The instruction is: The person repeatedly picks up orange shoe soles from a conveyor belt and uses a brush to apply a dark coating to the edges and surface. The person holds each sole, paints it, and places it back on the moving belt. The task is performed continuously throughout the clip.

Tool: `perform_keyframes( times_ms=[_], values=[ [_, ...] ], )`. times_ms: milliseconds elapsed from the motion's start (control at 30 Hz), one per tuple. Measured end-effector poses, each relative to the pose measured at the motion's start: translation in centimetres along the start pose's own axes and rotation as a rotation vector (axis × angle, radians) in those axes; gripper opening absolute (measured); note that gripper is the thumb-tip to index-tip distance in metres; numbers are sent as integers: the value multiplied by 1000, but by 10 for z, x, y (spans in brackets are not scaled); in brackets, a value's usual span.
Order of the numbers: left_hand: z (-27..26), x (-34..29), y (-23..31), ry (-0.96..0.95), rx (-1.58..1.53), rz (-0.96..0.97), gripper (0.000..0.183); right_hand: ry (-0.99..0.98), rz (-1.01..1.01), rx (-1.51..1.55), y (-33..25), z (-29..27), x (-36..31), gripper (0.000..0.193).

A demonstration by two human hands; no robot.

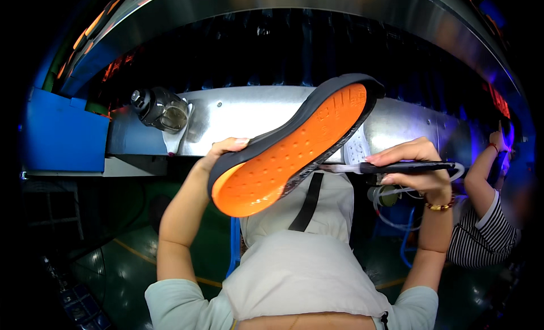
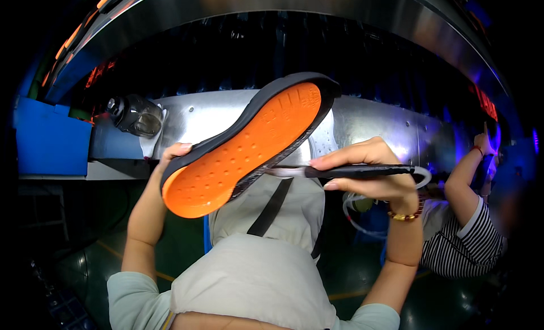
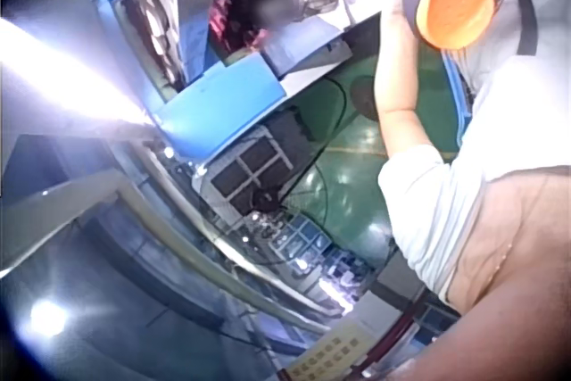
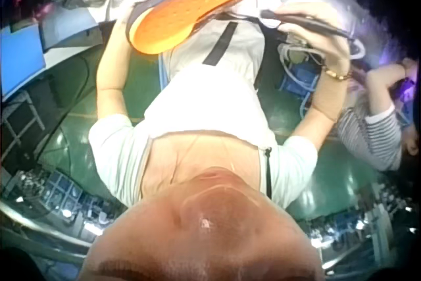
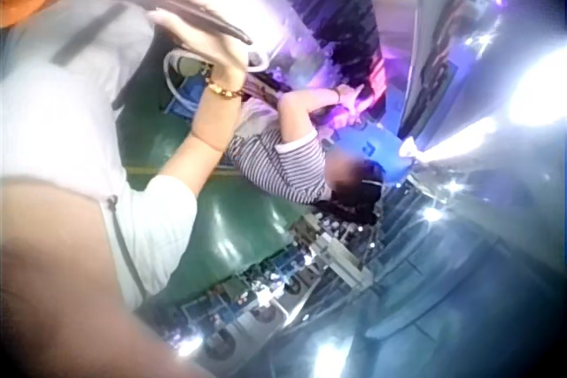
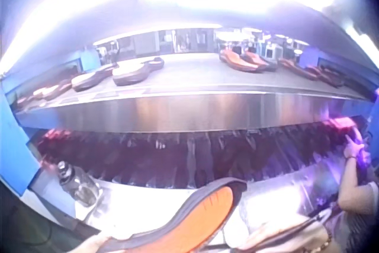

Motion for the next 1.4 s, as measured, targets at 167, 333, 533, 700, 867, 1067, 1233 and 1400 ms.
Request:
perform_keyframes(
  times_ms=[167,333,533,700,867,1067,1233,1400],
  values=[
    [16,41,-24,-237,-316,8,56,349,132,303,54,24,7,18],
    [23,40,-26,-501,-346,127,44,869,131,-221,80,3,-8,14],
    [13,-31,26,-156,-52,599,66,701,-266,512,30,23,-27,19],
    [103,-89,154,-161,404,864,60,963,-267,712,62,3,-48,18],
    [34,-164,284,210,-172,1325,61,919,-187,748,81,16,-40,19],
    [55,-146,274,1093,617,1420,99,1018,-85,746,93,12,-57,18],
    [82,-154,281,1925,1085,1334,112,1023,-7,770,97,16,-49,17],
    [92,-146,300,1865,1228,1128,108,1156,82,807,110,22,-64,14]
  ],
)
Point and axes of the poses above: each hand's wrist, its own x-axis towards the middle knuckle, its own z-axis out of the palm, y = z × x, the point moved 6 cm from there along x, towards the middle knuckle, and after that the axes turned 14 degrees about -z, right-handed, at the moved point
